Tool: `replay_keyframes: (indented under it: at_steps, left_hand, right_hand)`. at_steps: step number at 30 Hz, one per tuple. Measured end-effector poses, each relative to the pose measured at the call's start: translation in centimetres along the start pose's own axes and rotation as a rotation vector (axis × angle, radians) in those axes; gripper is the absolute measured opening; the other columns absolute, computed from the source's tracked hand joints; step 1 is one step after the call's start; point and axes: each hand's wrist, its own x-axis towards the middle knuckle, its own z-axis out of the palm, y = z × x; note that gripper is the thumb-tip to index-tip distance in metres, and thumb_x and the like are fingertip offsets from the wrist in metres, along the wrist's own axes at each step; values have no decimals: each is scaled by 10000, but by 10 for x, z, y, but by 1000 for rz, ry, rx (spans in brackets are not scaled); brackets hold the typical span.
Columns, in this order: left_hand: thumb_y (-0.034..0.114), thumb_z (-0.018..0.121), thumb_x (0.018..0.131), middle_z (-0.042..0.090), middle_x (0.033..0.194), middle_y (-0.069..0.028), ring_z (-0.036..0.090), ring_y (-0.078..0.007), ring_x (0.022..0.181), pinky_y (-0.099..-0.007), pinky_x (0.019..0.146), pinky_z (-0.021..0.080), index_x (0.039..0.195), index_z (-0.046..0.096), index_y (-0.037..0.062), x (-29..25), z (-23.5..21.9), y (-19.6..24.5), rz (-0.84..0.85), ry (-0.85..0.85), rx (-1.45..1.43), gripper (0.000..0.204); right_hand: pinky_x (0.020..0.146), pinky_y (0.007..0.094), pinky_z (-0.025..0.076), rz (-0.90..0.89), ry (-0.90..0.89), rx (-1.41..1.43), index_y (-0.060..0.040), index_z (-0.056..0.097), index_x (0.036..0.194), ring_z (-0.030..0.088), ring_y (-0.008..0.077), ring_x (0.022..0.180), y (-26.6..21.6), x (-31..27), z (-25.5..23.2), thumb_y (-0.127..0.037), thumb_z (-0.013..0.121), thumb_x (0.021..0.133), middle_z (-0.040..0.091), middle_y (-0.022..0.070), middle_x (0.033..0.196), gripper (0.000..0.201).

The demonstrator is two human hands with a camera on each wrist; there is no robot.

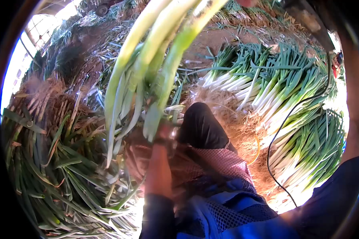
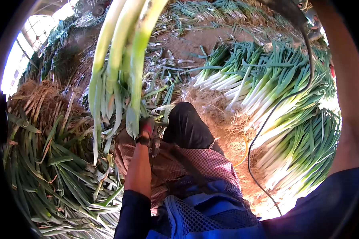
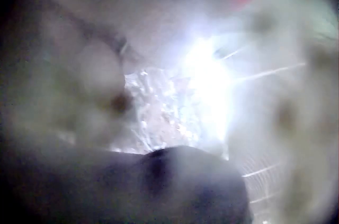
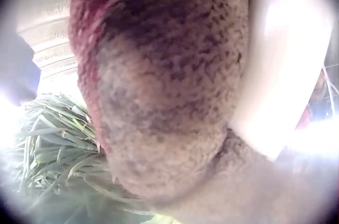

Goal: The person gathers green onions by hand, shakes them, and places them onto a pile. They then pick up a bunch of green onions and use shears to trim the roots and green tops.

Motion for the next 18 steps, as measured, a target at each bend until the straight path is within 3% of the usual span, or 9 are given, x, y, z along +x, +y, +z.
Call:
replay_keyframes:
  at_steps: [4, 6, 8, 11, 13, 15, 17, 18]
  left_hand:
    - [488, 629, 906, 744, 1170, -195, 721, -348, 1050, -487, 861, 558, 1186, 742, 61, -26, -14, -18, -405, -135, 571, 524]
    - [521, 636, 888, 726, 1191, -228, 695, -394, 1106, -491, 914, 551, 1183, 735, 55, -36, -22, 14, -434, -201, 632, 560]
    - [536, 653, 873, 736, 1198, -194, 692, -406, 1117, -502, 916, 553, 1183, 737, 69, -68, -47, 107, -358, -174, 517, 566]
    - [532, 678, 864, 743, 1145, -219, 719, -416, 1035, -499, 890, 559, 1212, 717, 27, -60, -60, 154, -293, -39, 608, 614]
    - [481, 711, 873, 751, 1045, -234, 758, -346, 928, -444, 794, 591, 1275, 663, -37, -62, -72, 215, 95, 121, 368, 657]
    - [557, 660, 904, 709, 1175, -293, 684, -474, 1089, -523, 922, 554, 1402, 583, -13, -53, -86, 284, 113, 120, 177, 761]
    - [424, 706, 948, 717, 1167, -177, 731, -200, 861, -357, 576, 558, 1458, 551, 64, -18, -85, 293, 269, 230, -69, 643]
    - [424, 706, 948, 717, 1167, -177, 731, -200, 861, -357, 576, 558, 1458, 551, 64, 1, -82, 292, 271, 230, -67, 643]
  right_hand:
    - [677, 371, 582, 1, 17, 18, -22, 745, 1122, 723, 242, 737, 7, 1, 9, -239, 782, 733, 747, 161, 848, 447]
    - [682, 370, 583, -1, 19, 25, -23, 743, 1128, 724, 241, 742, 10, 3, 14, -241, 782, 734, 748, 162, 854, 451]
    - [686, 370, 583, 0, 27, 32, -24, 741, 1133, 725, 240, 748, 13, 5, 17, -242, 783, 735, 749, 162, 860, 456]
    - [693, 368, 584, -2, 38, 43, -25, 738, 1142, 727, 238, 757, 15, 5, 21, -245, 785, 737, 750, 163, 870, 462]
    - [697, 368, 585, -5, 45, 49, -26, 736, 1147, 728, 236, 763, 16, 6, 23, -246, 786, 739, 751, 163, 876, 467]
    - [701, 367, 585, -9, 51, 50, -26, 733, 1153, 729, 235, 769, 16, 8, 24, -248, 787, 740, 752, 164, 882, 471]
    - [706, 366, 586, -9, 57, 53, -27, 731, 1158, 730, 234, 775, 17, 8, 25, -249, 787, 741, 753, 164, 889, 476]
    - [708, 366, 586, -10, 61, 55, -28, 730, 1161, 730, 233, 778, 18, 8, 25, -250, 788, 742, 754, 164, 892, 478]
